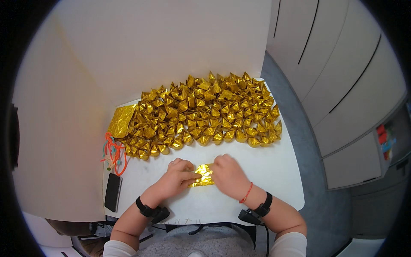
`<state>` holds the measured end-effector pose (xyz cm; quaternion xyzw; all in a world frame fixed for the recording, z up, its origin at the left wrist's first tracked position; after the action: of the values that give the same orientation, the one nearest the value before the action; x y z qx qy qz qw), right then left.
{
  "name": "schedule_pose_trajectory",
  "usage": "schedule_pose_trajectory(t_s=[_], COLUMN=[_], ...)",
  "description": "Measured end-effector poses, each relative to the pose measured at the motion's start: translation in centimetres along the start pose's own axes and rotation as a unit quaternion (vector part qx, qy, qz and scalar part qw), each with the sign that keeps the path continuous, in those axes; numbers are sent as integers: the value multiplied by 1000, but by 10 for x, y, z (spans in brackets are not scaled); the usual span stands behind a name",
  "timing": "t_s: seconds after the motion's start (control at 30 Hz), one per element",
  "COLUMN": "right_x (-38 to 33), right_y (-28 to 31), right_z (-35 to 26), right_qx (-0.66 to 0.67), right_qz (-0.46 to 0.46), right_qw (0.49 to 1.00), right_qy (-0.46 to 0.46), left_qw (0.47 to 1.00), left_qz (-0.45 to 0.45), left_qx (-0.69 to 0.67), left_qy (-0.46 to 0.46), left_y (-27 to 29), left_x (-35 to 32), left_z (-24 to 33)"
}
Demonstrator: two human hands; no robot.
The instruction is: Folding square sheets of gold paper into small decorative 3D shapes.
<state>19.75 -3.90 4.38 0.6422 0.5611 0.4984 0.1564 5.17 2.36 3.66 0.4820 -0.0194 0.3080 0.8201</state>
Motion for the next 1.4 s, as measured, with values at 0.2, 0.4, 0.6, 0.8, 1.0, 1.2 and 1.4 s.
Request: schedule_pose_trajectory(t_s=[0.2, 0.4, 0.6, 0.8, 1.0, 1.2, 1.4], right_x=[2, 3, 7, 6, 10, 3, 0], right_y=[10, 5, 3, -6, -6, -9, -11], right_z=[20, 22, 13, 23, 25, 39, 43], right_qx=[-18, -5, -51, -18, 61, 176, 199], right_qz=[42, 13, -8, -35, -41, -14, -17], right_qw=[996, 996, 993, 991, 983, 954, 943], right_qy=[-74, -89, -107, -126, -170, -242, -267], left_qw=[996, 995, 989, 993, 995, 996, 997], left_qz=[-23, -42, 24, 4, 16, 21, 20], left_qx=[-68, -18, -96, -90, -85, -68, -39], left_qy=[55, 90, 106, 72, 40, 53, 56], left_y=[-16, -30, -15, -19, -19, -19, -18], left_x=[10, 21, 18, 16, 15, 15, 16], left_z=[2, 2, -4, -5, -2, -5, -5])
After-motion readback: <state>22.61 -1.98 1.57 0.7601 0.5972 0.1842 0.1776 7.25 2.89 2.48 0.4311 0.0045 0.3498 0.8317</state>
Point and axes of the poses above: each hand's wrist, its own x-axis towards the middle knuckle, its own y-axis out of the back of the hand, z = x × y, the point moved 8 cm from there along x, towards the middle knuckle, and after that the axes turned 8 degrees about z, right-handed, at the moved point
